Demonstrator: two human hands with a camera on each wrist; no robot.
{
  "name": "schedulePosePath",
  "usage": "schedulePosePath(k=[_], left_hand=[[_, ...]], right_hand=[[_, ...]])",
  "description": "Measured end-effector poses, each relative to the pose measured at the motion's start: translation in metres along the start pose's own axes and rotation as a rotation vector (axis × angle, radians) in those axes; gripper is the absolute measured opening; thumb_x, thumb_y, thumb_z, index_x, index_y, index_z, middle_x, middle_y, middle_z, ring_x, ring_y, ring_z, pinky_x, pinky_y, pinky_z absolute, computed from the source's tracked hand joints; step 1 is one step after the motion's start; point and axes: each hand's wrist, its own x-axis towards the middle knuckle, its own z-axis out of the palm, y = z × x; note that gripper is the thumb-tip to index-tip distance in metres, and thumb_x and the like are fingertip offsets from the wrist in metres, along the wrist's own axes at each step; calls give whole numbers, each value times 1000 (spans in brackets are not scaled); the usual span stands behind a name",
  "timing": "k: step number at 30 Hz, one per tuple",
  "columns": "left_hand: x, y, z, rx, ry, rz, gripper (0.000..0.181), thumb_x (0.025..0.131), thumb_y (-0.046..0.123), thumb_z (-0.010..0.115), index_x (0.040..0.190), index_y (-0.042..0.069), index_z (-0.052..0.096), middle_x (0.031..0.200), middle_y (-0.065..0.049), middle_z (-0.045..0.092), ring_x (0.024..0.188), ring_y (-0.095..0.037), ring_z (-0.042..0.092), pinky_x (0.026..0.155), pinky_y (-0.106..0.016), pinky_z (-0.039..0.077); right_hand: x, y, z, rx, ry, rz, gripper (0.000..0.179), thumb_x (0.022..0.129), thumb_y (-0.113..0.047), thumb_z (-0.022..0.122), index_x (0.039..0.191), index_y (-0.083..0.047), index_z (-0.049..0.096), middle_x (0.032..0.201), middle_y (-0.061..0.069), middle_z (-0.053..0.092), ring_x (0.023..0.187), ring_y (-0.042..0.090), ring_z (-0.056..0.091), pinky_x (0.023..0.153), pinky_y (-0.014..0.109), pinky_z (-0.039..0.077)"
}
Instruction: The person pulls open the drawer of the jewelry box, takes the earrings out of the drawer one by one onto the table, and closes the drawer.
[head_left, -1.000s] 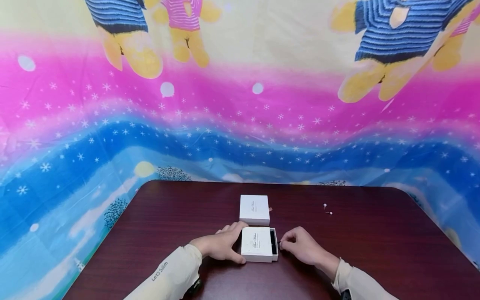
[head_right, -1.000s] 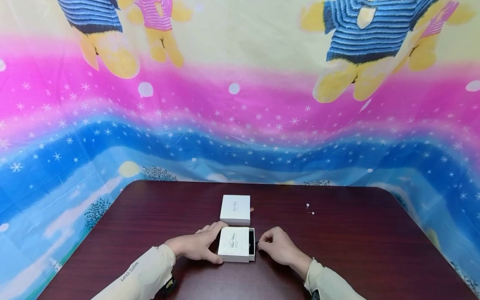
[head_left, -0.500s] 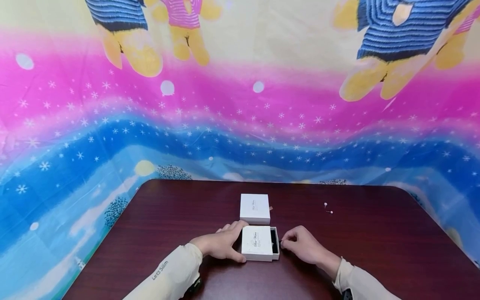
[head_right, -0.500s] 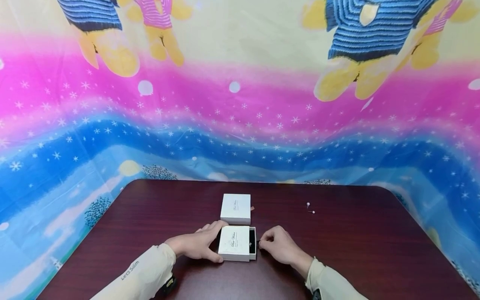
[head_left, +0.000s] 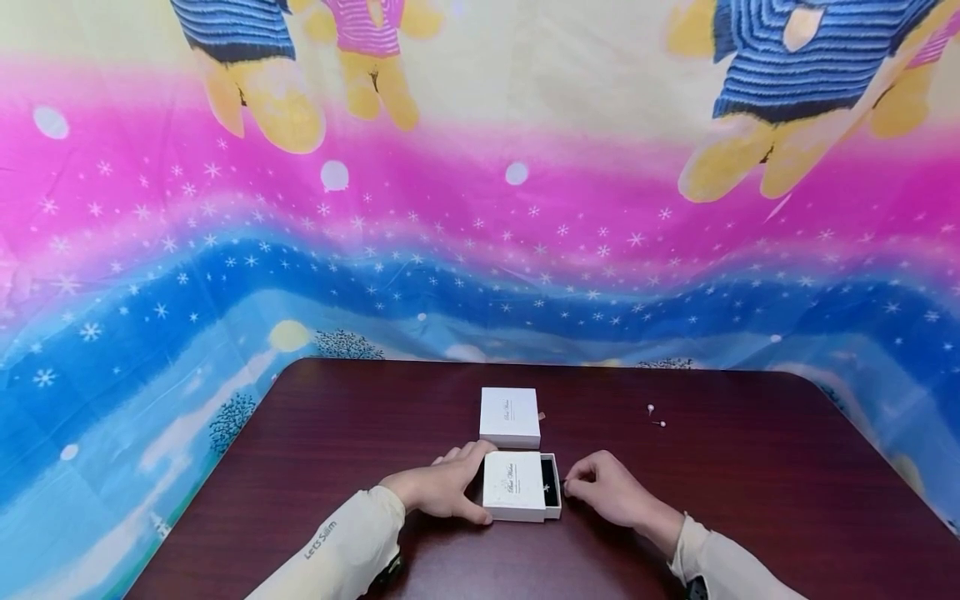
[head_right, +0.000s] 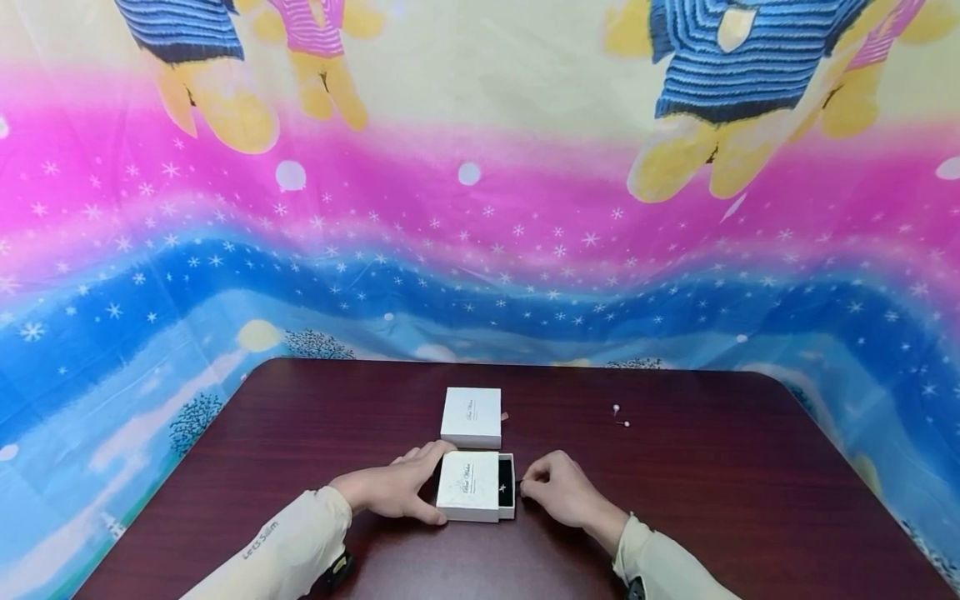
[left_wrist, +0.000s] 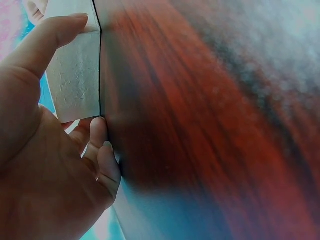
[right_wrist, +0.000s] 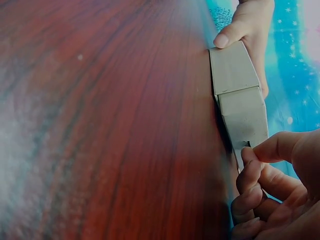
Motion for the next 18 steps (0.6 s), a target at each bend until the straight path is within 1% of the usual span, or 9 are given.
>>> schedulePosePath(k=[8,18], left_hand=[[-1,1,0,-4,5,-8,79,79,38,84,140,22,36,130,3,49,119,-16,44,106,-42,34],[0,0,0,1,4,0,78,79,38,84,140,22,36,131,3,49,119,-17,44,105,-41,35]], right_hand=[[-1,2,-3,-6,5,1,14,86,-4,64,78,-4,75,68,-1,61,61,1,47,61,20,40],[-3,5,-5,-2,-5,22,14,88,-5,64,78,-5,75,72,1,63,62,3,46,61,22,39]])
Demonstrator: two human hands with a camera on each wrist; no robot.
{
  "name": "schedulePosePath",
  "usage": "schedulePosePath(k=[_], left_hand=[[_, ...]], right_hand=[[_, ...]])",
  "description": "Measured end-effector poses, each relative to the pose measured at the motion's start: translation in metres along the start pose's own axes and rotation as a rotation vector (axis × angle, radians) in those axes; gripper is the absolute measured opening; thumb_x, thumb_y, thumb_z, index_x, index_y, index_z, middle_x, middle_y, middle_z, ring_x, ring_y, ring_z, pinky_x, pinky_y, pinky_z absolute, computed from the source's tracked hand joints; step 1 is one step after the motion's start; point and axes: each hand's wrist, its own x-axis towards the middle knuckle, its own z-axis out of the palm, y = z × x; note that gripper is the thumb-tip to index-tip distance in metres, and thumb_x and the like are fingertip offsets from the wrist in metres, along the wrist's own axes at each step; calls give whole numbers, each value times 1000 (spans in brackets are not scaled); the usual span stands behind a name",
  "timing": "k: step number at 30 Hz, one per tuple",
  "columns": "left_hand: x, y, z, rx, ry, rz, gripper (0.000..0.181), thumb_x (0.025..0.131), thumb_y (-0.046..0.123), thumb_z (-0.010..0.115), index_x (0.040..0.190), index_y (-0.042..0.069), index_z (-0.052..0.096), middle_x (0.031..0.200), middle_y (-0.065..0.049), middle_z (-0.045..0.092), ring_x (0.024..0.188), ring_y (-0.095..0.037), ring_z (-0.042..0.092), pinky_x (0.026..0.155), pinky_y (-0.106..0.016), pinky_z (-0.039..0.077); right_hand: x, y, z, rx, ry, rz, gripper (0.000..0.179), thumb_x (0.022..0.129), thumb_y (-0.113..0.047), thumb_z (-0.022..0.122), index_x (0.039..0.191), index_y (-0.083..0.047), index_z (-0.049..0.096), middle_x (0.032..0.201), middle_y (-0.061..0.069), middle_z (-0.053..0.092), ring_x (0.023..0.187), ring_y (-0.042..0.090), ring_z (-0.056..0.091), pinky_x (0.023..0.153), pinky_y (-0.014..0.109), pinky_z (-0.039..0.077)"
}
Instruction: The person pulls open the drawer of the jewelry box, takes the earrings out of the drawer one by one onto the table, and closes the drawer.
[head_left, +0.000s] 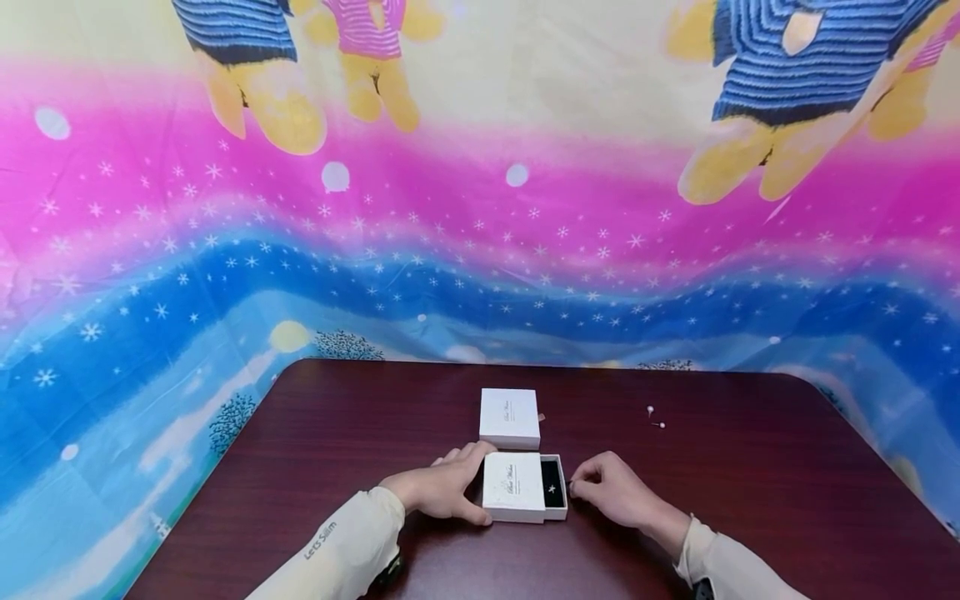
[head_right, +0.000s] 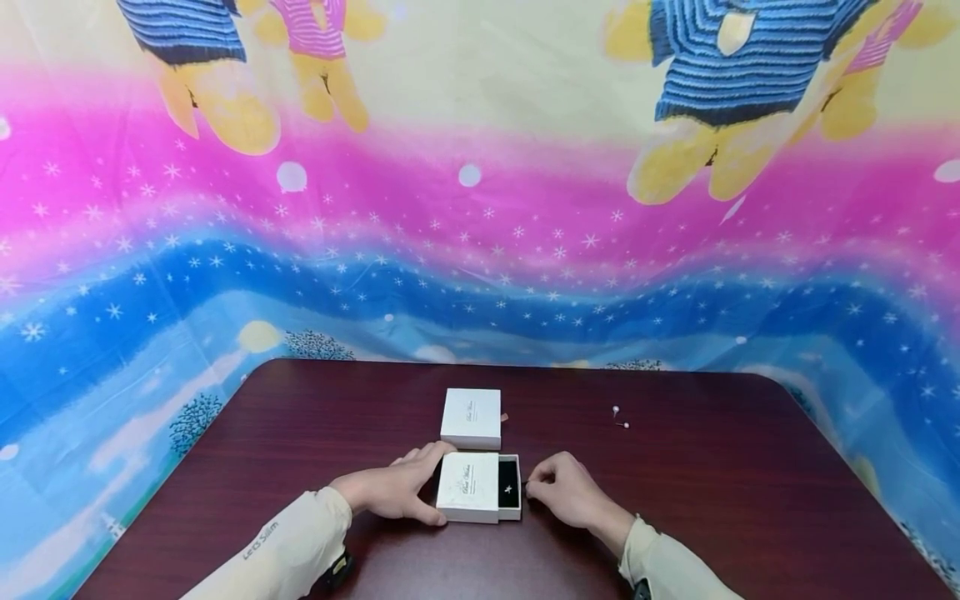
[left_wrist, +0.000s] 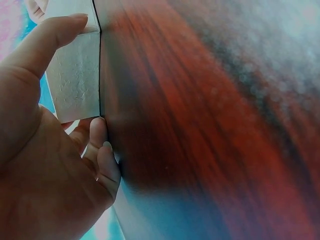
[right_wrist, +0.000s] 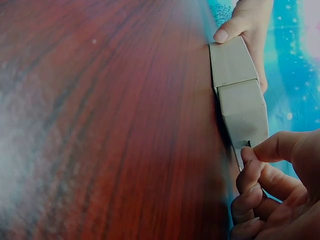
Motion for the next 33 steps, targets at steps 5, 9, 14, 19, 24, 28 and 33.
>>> schedulePosePath(k=[5,9,14,19,24,28,33], left_hand=[[0,-1,1,6,2,-3,80,79,39,84,140,22,36,132,3,49,120,-17,44,105,-41,35],[0,0,1,2,3,-5,80,79,39,84,140,21,35,132,3,48,120,-17,44,105,-42,34],[0,0,0,-2,2,-6,80,79,38,84,141,21,35,133,2,48,120,-17,44,104,-41,34],[0,0,0,-1,0,-8,80,79,38,84,141,21,36,133,3,48,120,-17,43,102,-39,34],[1,0,1,-1,0,-11,80,79,38,84,141,22,36,132,3,48,119,-16,43,101,-37,34],[1,0,1,-4,0,-14,80,79,38,84,141,22,35,132,3,48,119,-16,43,101,-38,34],[0,1,1,-8,2,-14,81,79,38,84,141,21,35,132,2,48,120,-17,43,104,-41,34]], right_hand=[[-1,1,0,-9,15,-13,14,86,-4,64,77,-5,74,72,0,63,63,1,47,62,21,40],[-2,2,-1,-15,23,-27,14,85,-2,63,76,-4,73,71,-1,62,63,0,47,62,20,40],[-3,4,-3,-19,32,-35,14,85,-2,63,77,-4,74,70,-3,61,63,-1,46,62,20,40],[-3,6,-4,-19,40,-48,13,84,-3,64,76,-5,74,73,-2,65,65,-2,47,63,19,40],[-5,7,-6,-13,38,-49,13,85,-3,64,77,-4,73,71,-3,63,64,-2,47,62,20,40],[-7,8,-8,-5,32,-36,13,86,-2,63,78,-4,74,71,-3,60,62,-1,46,60,20,39],[-8,10,-11,20,15,-23,14,87,-2,62,80,-3,74,72,-1,61,60,0,45,59,20,39]])
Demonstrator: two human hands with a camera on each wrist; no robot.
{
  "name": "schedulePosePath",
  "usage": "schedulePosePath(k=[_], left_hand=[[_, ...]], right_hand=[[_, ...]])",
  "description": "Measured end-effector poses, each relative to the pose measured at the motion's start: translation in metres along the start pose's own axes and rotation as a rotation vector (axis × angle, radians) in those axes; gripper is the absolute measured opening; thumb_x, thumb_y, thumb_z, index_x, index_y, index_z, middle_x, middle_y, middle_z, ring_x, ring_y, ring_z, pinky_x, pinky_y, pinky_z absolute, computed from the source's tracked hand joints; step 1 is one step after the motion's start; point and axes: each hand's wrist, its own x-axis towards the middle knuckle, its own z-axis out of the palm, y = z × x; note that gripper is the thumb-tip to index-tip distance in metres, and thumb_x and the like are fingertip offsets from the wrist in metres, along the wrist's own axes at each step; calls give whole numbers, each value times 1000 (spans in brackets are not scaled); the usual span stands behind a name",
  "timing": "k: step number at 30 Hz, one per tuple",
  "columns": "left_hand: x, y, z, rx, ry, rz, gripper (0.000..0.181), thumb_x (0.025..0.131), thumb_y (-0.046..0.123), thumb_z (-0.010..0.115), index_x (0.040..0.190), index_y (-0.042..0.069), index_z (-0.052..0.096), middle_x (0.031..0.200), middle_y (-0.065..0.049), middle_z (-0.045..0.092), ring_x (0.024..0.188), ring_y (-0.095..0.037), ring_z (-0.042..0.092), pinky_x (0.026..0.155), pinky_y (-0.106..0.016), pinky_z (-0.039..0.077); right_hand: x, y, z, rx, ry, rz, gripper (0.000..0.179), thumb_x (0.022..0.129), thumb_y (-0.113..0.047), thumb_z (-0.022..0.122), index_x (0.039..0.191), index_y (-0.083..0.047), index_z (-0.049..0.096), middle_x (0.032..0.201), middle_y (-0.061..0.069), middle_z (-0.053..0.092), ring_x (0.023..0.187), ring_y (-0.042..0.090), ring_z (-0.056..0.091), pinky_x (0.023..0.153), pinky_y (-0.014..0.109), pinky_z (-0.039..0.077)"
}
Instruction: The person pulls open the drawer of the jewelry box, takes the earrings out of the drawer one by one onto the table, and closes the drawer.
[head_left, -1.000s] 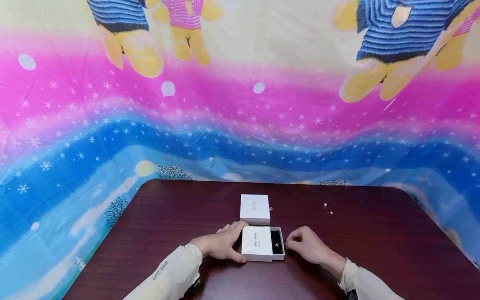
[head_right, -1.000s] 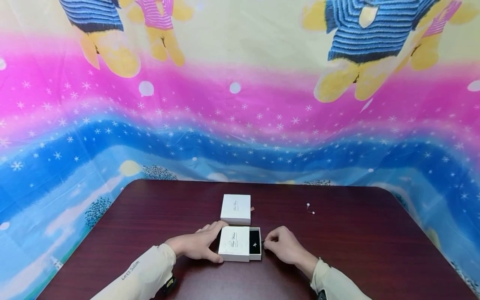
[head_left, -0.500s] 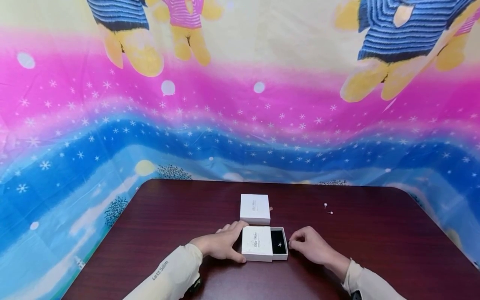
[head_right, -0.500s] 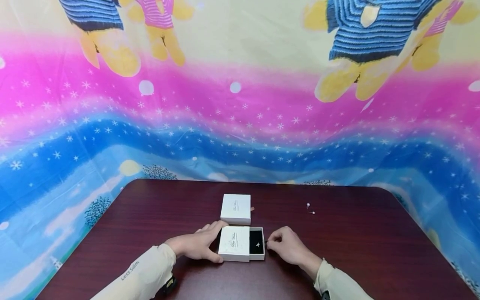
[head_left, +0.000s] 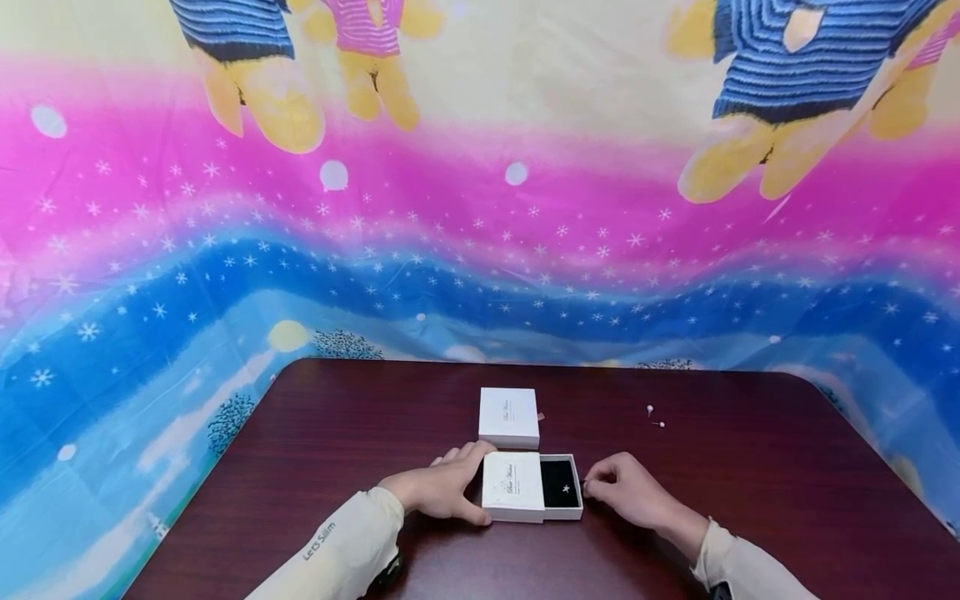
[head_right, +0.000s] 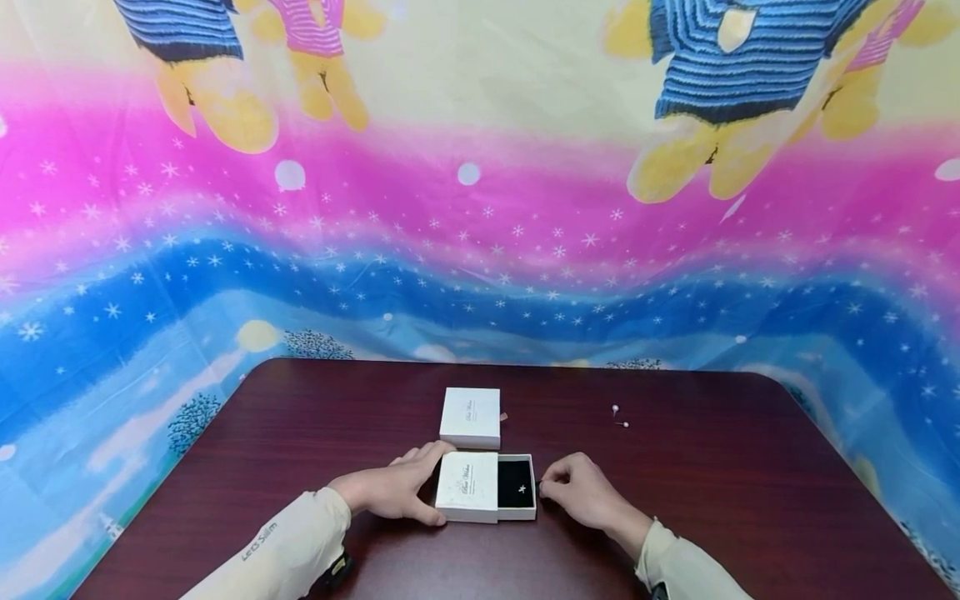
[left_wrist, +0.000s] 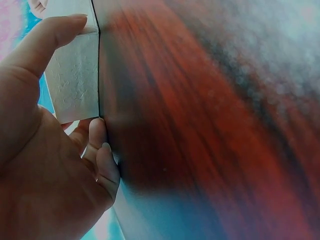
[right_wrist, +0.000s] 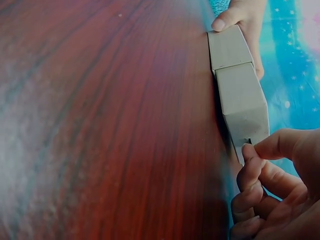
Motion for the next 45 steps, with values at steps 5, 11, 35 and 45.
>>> schedulePosePath(k=[5,11,35,45], left_hand=[[-1,0,0,10,6,3,81,79,38,84,141,21,35,131,2,49,120,-18,44,106,-43,34],[0,0,0,11,9,7,81,79,38,84,141,20,35,131,2,49,119,-17,43,105,-43,34],[1,1,2,14,14,5,80,79,36,84,141,20,36,133,1,49,121,-18,44,103,-41,34],[0,1,2,12,17,10,80,78,36,84,141,20,36,131,2,49,119,-18,44,104,-42,34]], right_hand=[[-2,0,-3,3,-4,15,14,88,-2,62,81,-3,74,75,3,65,61,0,47,59,21,40],[-5,1,-6,3,-13,26,14,89,-3,62,82,-3,74,77,5,66,61,1,47,58,21,40],[-13,14,-17,-20,-6,-17,15,88,-1,61,80,-3,73,74,0,65,60,-3,46,58,20,40],[-16,16,-19,-47,7,-4,14,89,-3,62,82,-5,75,76,2,68,63,-3,48,61,20,41]])
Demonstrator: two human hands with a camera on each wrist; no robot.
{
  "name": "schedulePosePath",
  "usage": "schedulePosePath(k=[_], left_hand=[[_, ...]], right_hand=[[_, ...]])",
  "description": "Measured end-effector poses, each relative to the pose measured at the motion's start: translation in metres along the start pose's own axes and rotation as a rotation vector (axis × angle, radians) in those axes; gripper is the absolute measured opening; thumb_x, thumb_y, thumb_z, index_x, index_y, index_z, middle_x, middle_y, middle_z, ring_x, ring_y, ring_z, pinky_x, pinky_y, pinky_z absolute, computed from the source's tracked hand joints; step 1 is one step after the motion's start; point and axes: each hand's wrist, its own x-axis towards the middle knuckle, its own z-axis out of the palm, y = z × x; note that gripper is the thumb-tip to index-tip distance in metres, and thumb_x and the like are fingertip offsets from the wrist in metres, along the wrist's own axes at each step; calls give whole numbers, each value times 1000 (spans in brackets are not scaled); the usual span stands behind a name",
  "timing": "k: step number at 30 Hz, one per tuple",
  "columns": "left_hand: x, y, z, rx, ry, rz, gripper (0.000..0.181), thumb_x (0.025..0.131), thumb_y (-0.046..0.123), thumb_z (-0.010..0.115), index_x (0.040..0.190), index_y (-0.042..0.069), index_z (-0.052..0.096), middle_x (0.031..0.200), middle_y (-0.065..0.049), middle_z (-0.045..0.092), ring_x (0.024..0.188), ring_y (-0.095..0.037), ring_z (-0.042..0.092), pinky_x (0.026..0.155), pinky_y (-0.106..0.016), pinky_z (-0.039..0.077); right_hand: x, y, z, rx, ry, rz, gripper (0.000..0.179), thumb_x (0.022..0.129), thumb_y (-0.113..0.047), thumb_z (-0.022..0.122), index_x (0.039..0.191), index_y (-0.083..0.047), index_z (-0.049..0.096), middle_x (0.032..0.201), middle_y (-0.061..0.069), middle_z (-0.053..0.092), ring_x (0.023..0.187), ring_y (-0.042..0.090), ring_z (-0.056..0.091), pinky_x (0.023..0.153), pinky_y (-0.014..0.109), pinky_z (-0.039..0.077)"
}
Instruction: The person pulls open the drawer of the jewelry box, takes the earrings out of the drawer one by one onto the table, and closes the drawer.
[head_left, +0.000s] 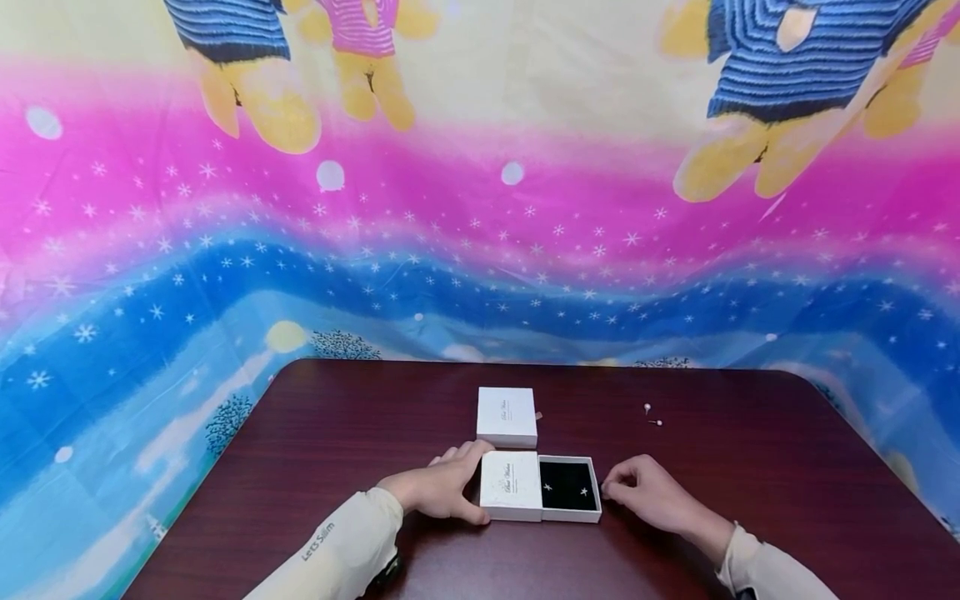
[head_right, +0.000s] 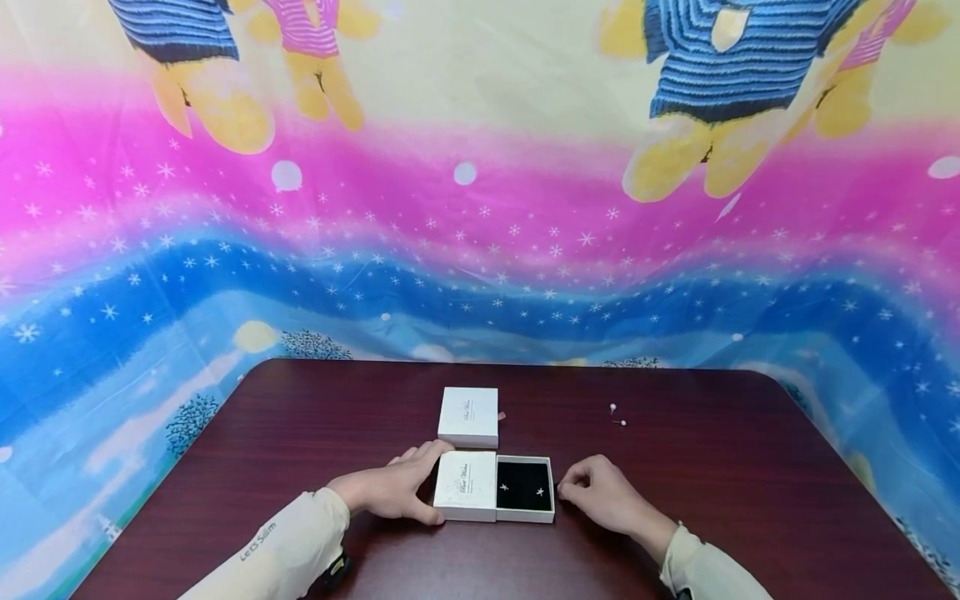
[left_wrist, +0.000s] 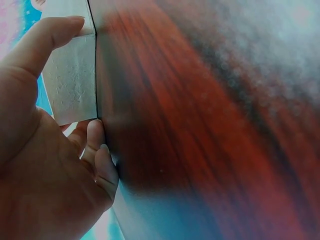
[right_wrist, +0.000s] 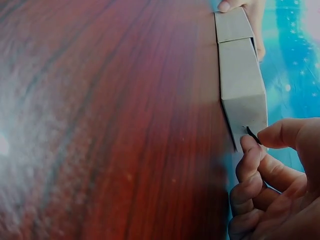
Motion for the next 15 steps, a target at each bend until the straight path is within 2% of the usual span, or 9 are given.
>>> schedulePosePath(k=[15], left_hand=[[-1,1,0,0,5,-6,81,78,35,85,141,20,37,131,2,50,119,-18,44,104,-42,35]], right_hand=[[0,1,-8,-3,-10,40,16,94,-8,61,87,-5,76,95,9,75,68,1,54,62,22,44]])
